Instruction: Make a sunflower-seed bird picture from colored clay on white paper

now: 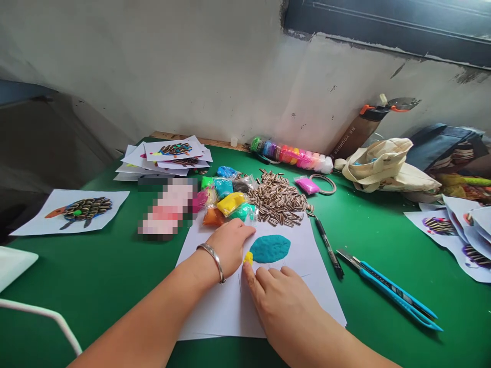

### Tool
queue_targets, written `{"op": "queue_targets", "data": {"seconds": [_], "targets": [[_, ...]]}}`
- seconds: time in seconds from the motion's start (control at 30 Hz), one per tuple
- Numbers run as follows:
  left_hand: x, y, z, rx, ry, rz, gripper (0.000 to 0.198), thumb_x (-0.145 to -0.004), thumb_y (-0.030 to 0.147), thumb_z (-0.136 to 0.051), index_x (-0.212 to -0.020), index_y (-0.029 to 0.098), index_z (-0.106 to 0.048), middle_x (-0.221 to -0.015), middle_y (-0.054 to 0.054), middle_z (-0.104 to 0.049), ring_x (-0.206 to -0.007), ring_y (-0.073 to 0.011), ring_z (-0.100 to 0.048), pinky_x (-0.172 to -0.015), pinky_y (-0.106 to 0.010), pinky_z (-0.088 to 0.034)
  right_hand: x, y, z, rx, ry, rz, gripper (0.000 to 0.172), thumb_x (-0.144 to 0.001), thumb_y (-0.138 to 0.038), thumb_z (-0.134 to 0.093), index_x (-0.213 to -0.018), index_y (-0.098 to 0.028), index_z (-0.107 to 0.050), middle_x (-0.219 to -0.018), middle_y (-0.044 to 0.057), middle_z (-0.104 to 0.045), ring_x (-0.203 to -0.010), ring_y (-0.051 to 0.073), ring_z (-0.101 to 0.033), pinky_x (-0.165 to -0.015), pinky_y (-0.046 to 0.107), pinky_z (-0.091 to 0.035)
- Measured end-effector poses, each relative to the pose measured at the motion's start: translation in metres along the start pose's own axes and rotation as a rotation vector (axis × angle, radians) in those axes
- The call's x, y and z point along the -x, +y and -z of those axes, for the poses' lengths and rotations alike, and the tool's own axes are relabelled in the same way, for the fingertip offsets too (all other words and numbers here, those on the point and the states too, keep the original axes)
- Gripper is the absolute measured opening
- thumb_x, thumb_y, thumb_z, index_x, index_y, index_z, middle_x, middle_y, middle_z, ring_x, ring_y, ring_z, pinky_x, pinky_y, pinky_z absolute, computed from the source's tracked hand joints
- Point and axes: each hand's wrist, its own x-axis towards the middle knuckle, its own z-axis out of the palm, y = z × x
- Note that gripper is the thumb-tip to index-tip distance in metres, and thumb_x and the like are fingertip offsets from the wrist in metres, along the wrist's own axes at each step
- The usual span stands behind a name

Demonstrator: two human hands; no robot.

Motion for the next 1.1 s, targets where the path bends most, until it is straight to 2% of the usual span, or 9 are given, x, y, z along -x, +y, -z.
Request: {"op": "queue_targets", "data": {"seconds": [0.13,0.33,0.43,0.57,0.8,0.97,1.1], "targets": [[0.0,0.0,0.0,-0.004,0.0,0.005,0.04,-0.086,0.008,-0.041,-0.118,0.02,-0.062,-0.108,-0.01,-0.057,-0.097,-0.022,-0.058,-0.09,-0.033,-0.047,0.001,-0.001,0.003,0.008,-0.001,0.029,0.067,-0.077,-0.022,-0.053,-0.137,0.001,-0.035,-0.091,0.011,-0.061,-0.072,0.022,-0.056,-0.058,0.037,-0.033],[-0.001,-0.001,-0.001,-0.014,-0.009,0.003,0.04,-0.086,0.008,-0.042,-0.119,0.02,-0.061,-0.109,-0.01,-0.057,-0.098,-0.0215,-0.059,-0.091,-0.032,-0.047,0.004,0.003,-0.004,-0.007,0.07,-0.057,0.057,-0.081,-0.018,-0.049,-0.135,-0.004,-0.037,-0.089,0.009,-0.062,-0.07,0.019,-0.055,-0.058,0.034,-0.032],[-0.002,-0.001,-0.001,-0.014,-0.009,0.009,0.039,-0.087,0.009,-0.043,-0.119,0.021,-0.061,-0.109,-0.01,-0.057,-0.097,-0.0214,-0.059,-0.089,-0.032,-0.047,0.003,0.001,-0.003,-0.002,0.015,-0.047,0.058,-0.078,-0.02,-0.052,-0.133,-0.004,-0.041,-0.088,0.009,-0.062,-0.069,0.019,-0.055,-0.056,0.035,-0.03],[-0.002,0.0,-0.001,-0.017,-0.002,0.001,0.038,-0.088,0.01,-0.042,-0.118,0.02,-0.062,-0.108,-0.01,-0.057,-0.096,-0.0214,-0.059,-0.089,-0.032,-0.047,0.001,-0.004,-0.001,-0.011,-0.053,0.019,0.068,-0.074,-0.024,-0.056,-0.134,0.002,-0.038,-0.088,0.012,-0.062,-0.069,0.022,-0.056,-0.053,0.036,-0.029],[-0.001,0.0,-0.001,-0.02,-0.004,0.001,0.038,-0.088,0.009,-0.042,-0.119,0.02,-0.061,-0.107,-0.01,-0.057,-0.097,-0.0213,-0.059,-0.09,-0.032,-0.047,0.002,0.006,-0.002,-0.069,0.056,-0.092,0.047,-0.083,-0.013,-0.046,-0.13,-0.01,-0.042,-0.085,0.006,-0.062,-0.068,0.018,-0.056,-0.058,0.033,-0.03],[-0.001,0.0,0.001,-0.036,-0.006,-0.005,0.036,-0.088,0.011,-0.042,-0.116,0.021,-0.062,-0.105,-0.01,-0.057,-0.094,-0.0215,-0.059,-0.087,-0.032,-0.048,0.003,0.006,-0.003,-0.065,0.042,-0.098,0.037,-0.083,-0.012,-0.047,-0.121,-0.012,-0.049,-0.081,0.004,-0.062,-0.063,0.017,-0.056,-0.054,0.034,-0.027],[0.0,0.0,0.0,-0.028,-0.004,-0.003,0.037,-0.088,0.01,-0.042,-0.117,0.021,-0.062,-0.106,-0.01,-0.057,-0.095,-0.0211,-0.059,-0.088,-0.032,-0.047,0.003,0.004,-0.005,-0.048,0.049,-0.089,0.036,-0.082,-0.013,-0.049,-0.118,-0.012,-0.051,-0.081,0.004,-0.062,-0.062,0.017,-0.056,-0.054,0.034,-0.027]]}}
